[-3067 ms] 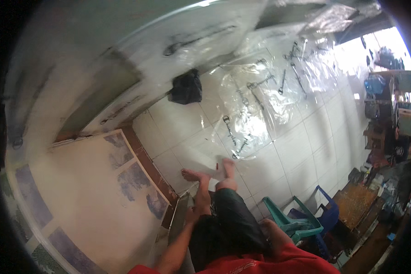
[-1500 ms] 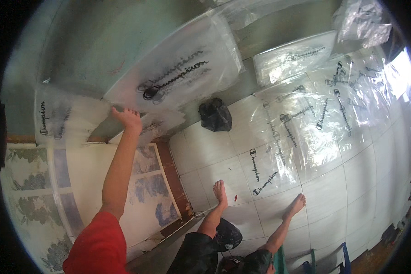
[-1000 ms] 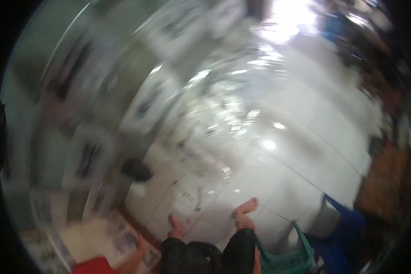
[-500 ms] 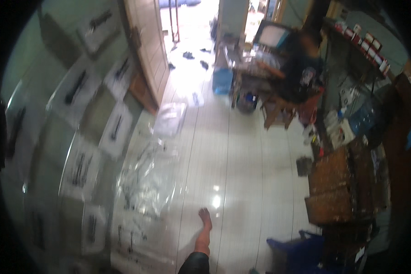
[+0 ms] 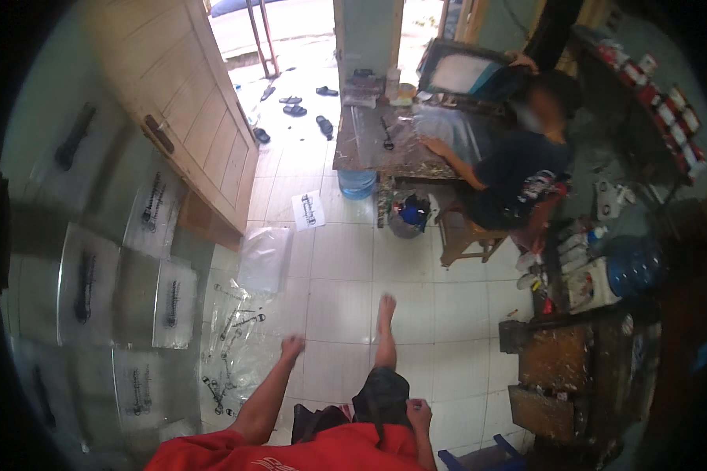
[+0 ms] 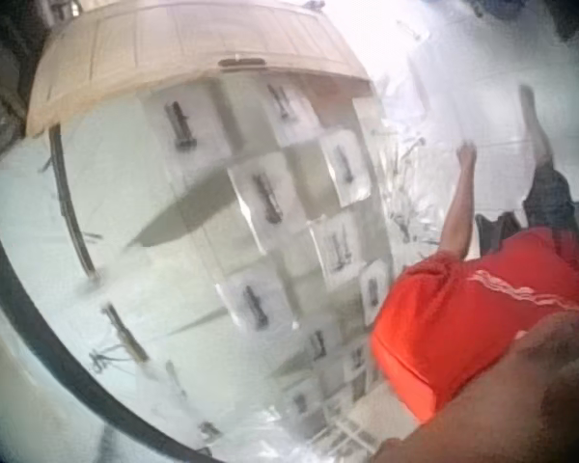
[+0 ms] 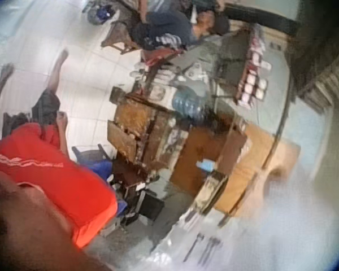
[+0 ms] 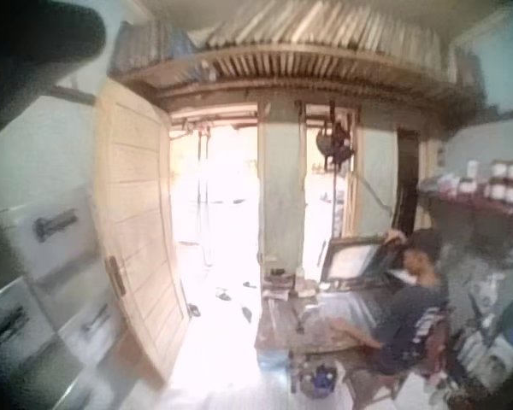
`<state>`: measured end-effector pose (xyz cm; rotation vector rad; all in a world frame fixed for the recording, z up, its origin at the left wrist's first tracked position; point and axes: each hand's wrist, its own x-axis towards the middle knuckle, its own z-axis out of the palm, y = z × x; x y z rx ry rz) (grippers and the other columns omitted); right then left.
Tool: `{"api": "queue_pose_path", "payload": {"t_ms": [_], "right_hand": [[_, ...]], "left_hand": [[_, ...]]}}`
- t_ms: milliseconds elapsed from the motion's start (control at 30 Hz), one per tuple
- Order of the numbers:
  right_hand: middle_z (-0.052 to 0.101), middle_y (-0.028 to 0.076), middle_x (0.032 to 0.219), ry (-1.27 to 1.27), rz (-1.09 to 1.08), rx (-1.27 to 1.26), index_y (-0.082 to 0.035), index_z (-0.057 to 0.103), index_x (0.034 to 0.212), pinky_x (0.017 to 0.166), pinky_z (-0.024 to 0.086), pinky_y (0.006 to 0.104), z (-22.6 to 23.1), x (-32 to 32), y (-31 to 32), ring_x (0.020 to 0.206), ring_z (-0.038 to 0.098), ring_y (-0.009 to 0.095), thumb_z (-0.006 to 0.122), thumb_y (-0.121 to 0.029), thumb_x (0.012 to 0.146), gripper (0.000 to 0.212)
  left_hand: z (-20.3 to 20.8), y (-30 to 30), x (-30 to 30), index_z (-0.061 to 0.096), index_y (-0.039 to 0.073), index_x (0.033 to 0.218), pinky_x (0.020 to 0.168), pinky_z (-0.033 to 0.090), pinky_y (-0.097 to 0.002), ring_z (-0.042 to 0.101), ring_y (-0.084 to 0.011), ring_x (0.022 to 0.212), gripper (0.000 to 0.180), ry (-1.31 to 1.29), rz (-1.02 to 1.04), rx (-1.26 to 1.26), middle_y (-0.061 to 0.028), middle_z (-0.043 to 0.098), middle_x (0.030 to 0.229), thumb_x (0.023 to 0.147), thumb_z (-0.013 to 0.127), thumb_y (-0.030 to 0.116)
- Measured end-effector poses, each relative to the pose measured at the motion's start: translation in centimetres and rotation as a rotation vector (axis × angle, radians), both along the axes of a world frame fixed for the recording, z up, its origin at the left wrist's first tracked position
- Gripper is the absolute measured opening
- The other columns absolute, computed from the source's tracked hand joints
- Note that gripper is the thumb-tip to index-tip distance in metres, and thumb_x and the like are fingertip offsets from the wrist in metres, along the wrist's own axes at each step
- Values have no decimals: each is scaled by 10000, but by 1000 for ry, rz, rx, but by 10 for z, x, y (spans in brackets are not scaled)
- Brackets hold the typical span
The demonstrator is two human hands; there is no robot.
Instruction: The person takes printed plastic films and hangs them up on the wall one by one using a clip or adhesive.
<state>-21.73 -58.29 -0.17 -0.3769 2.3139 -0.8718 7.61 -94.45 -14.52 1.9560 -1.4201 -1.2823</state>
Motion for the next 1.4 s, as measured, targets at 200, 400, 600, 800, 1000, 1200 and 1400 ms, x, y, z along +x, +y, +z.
{"api": "queue_pose_path", "payload": {"t_ms": [200,400,600,800,1000,1200,1400], "right_hand": [[672,82,798,-197,-106,118,-11,670,939,692,483,277,-96,-204,-193,785,615,139,618,-323,882,321],[659,100,991,-548,-286,24,-57,569,1145,686,519,316,-26,-313,-320,831,669,204,533,-319,935,338],[665,114,988,-699,-175,5,-38,582,1122,696,515,289,31,-372,-407,811,676,198,543,-294,943,315],[679,108,795,107,468,-42,-43,677,880,699,509,328,73,-391,-551,748,663,189,681,-259,840,221],[546,139,1183,97,1004,-730,-17,497,1237,943,417,348,168,-313,-818,1116,523,260,702,-206,824,498],[611,93,1156,-595,1959,-99,-29,576,1165,836,471,290,166,-106,-867,1035,575,154,623,-115,883,299],[645,56,1008,-779,1993,-466,6,610,1055,826,469,257,211,75,-695,912,611,131,655,-38,818,245]], "left_hand": [[124,-288,-400,620,-3,1111,783,531,-321,636,-183,887,365,800,-88,198,-94,652,978,957,525,314],[52,-470,-550,566,46,1133,698,533,-276,637,-177,831,441,1001,549,448,-78,648,1009,892,634,409],[34,-524,-579,574,89,851,380,319,-266,405,-119,443,304,879,950,488,-10,508,613,811,754,330],[185,-437,-506,569,144,767,450,299,-240,411,-65,499,273,812,900,228,55,475,612,829,726,359],[333,-217,-308,551,185,761,601,377,-261,488,-70,639,240,818,1115,263,66,484,674,825,728,334],[383,-36,-206,566,173,748,631,399,-222,515,-60,685,203,884,1208,30,49,527,704,885,667,284],[386,131,-160,569,143,763,740,437,-295,550,-81,780,196,654,1604,-192,27,570,760,890,641,274]]}}
